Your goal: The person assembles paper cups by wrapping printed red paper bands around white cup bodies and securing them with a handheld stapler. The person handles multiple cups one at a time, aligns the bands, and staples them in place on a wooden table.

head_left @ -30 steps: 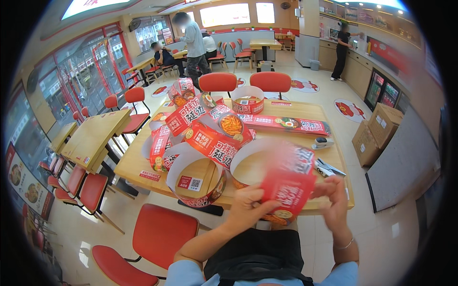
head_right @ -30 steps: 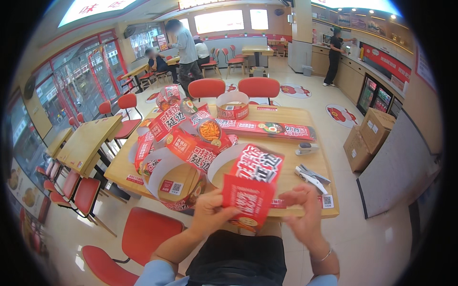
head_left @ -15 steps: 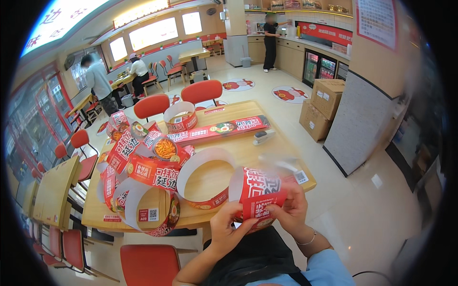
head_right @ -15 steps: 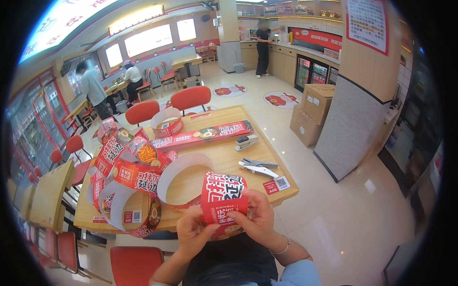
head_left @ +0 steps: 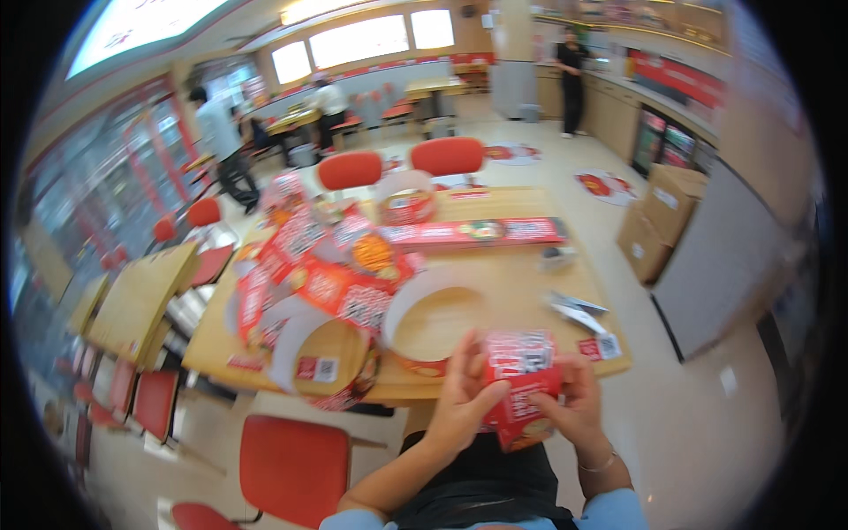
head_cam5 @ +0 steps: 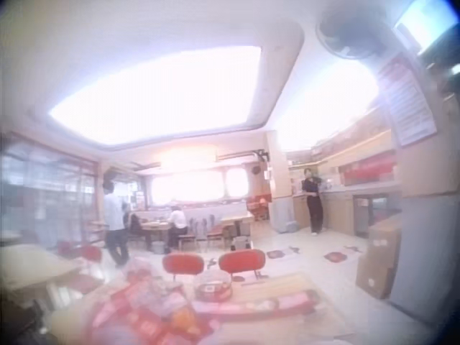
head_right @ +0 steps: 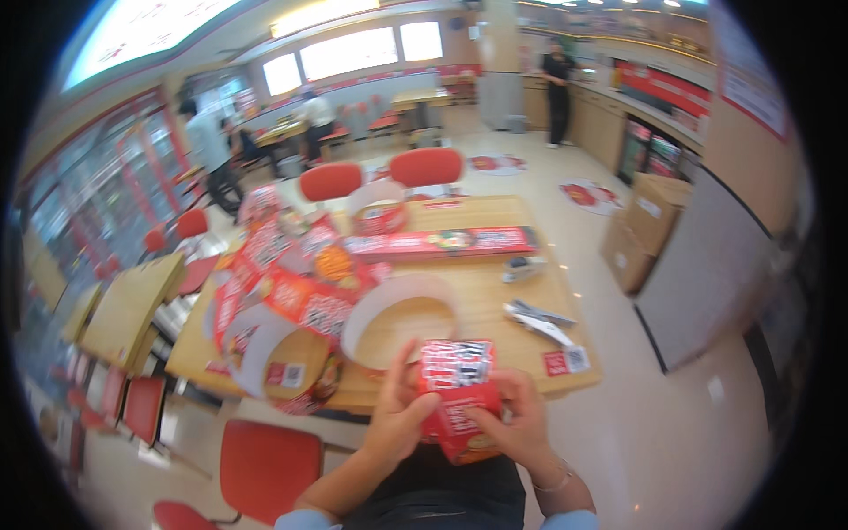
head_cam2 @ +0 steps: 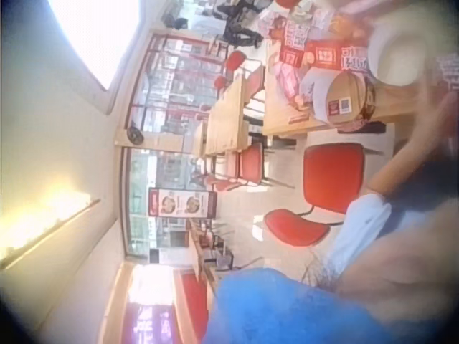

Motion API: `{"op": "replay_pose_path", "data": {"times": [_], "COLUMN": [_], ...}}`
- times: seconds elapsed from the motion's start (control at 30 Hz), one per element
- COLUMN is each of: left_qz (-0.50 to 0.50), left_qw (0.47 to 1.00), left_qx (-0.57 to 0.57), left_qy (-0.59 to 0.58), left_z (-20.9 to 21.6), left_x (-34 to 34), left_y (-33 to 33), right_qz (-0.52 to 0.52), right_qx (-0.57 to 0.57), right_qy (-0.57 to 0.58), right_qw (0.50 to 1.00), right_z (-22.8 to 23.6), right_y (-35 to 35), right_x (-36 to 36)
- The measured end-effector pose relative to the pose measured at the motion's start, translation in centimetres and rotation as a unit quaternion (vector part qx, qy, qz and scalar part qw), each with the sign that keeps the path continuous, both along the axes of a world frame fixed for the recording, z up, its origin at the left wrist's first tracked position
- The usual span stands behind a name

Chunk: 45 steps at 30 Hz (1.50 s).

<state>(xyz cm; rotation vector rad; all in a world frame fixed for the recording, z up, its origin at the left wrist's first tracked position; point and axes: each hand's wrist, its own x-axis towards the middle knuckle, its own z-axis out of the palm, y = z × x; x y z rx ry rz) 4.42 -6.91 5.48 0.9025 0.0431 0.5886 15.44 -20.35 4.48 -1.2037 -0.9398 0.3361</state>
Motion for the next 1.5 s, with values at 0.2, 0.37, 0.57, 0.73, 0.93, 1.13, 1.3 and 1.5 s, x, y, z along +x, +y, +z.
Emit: {"op": "replay_pose_path", "data": {"times": [0.2,0.37,0.57,0.73,0.93,1.13,1.3,1.5], "left_qz": [-0.071,-0.13,-0.095,-0.067,-0.036,-0.022,-0.019,-0.094], "left_qw": [0.99,0.986,0.994,0.996,0.996,0.996,0.995,0.98], "left_qx": [-0.118,-0.086,-0.016,0.015,0.036,0.054,0.015,-0.167], "left_qy": [0.03,0.065,0.054,0.054,0.067,0.071,0.098,0.05], "left_z": [-1.2,-1.7,-1.8,-1.8,-1.8,-1.7,-2.4,-2.7], "left_x": [0.4,-0.2,0.3,0.3,0.2,0.1,1.0,1.9], "left_y": [0.5,0.9,0.7,0.9,0.9,1.3,1.6,4.0], "right_qz": [-0.036,-0.006,-0.025,-0.017,-0.003,0.017,-0.035,-0.014], "right_qx": [0.013,-0.045,-0.026,-0.024,0.004,-0.008,0.012,-0.014], "right_qy": [0.029,-0.008,0.004,0.039,0.081,0.083,0.044,0.087], "right_qw": [0.999,0.999,0.999,0.999,0.997,0.996,0.998,0.996], "right_z": [-0.2,-0.2,-0.2,0.1,-0.2,-1.3,-2.0,-2.0], "right_y": [0.7,0.8,1.4,1.9,2.5,2.3,2.9,4.5], "right_x": [-0.6,-0.3,-0.8,-1.0,-1.0,-0.3,0.2,0.2]}}
